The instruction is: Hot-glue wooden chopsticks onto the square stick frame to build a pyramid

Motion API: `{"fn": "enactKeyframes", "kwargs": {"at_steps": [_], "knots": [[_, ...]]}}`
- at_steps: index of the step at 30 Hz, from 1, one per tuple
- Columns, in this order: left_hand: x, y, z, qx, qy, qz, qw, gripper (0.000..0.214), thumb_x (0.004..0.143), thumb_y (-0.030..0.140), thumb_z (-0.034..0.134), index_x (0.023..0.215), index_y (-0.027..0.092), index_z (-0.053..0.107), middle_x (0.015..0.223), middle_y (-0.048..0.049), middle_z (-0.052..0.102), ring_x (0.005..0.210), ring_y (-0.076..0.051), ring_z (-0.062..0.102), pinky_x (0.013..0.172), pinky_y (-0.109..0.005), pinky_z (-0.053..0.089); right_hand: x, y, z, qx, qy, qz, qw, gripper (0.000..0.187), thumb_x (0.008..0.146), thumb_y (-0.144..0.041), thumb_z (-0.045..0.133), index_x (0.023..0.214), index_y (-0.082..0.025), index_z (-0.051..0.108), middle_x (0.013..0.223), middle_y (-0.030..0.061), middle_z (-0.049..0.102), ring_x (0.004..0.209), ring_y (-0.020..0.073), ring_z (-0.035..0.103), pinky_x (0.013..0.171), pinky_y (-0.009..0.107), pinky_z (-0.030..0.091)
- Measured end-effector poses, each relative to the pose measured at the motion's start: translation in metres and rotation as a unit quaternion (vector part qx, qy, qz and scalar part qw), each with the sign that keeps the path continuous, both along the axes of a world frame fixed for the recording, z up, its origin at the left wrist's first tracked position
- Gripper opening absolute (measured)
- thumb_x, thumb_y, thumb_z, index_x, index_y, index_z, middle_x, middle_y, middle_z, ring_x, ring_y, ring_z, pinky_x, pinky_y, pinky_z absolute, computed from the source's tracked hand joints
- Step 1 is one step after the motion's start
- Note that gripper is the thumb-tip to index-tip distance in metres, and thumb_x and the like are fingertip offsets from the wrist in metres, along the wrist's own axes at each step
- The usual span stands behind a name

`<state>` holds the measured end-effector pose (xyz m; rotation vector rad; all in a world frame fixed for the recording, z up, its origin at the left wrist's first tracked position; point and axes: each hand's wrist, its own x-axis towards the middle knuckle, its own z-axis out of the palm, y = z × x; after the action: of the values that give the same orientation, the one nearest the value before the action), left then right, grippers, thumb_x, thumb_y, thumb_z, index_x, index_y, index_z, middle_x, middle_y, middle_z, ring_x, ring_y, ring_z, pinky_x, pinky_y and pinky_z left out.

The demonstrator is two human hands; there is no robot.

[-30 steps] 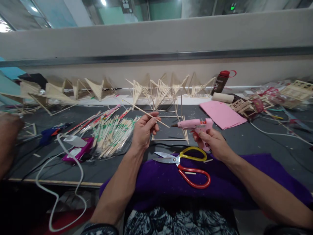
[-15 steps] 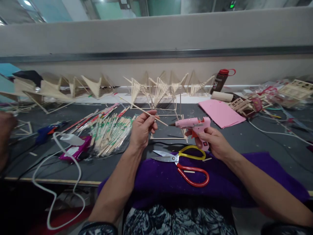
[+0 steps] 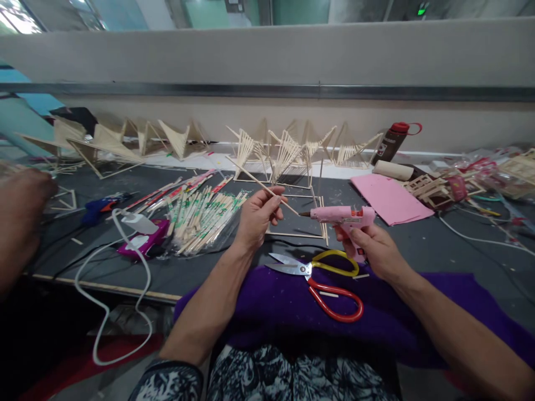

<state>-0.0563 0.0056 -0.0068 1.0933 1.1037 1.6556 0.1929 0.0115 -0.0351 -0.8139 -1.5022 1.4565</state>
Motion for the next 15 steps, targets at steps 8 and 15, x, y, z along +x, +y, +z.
{"fn": "enactKeyframes", "kwargs": {"at_steps": [8, 15], "knots": [[0.000, 0.001, -0.001, 0.000, 0.003, 0.001, 1.000, 0.030, 0.073, 0.030, 0.072, 0.098, 0.014, 0.068, 0.082, -0.0030, 0.069, 0.049, -0.005, 0.054, 0.039, -0.017, 0.037, -0.001, 0.000, 0.006, 0.016, -0.072, -0.017, 0.997, 0.042, 0.082, -0.058, 0.062, 0.078, -0.016, 0.060, 0.061, -0.0011, 0.057, 0.045, 0.0079, 0.047, 0.044, 0.024, 0.033], [0.000, 0.000, 0.000, 0.002, 0.001, 0.001, 1.000, 0.029, 0.073, 0.029, 0.072, 0.097, 0.014, 0.068, 0.081, -0.0027, 0.069, 0.048, -0.005, 0.053, 0.039, -0.017, 0.037, 0.001, 0.003, -0.005, 0.026, -0.111, -0.007, 0.993, 0.039, 0.089, -0.054, 0.055, 0.073, -0.018, 0.057, 0.055, -0.0008, 0.056, 0.046, 0.0098, 0.046, 0.045, 0.025, 0.031]]}}
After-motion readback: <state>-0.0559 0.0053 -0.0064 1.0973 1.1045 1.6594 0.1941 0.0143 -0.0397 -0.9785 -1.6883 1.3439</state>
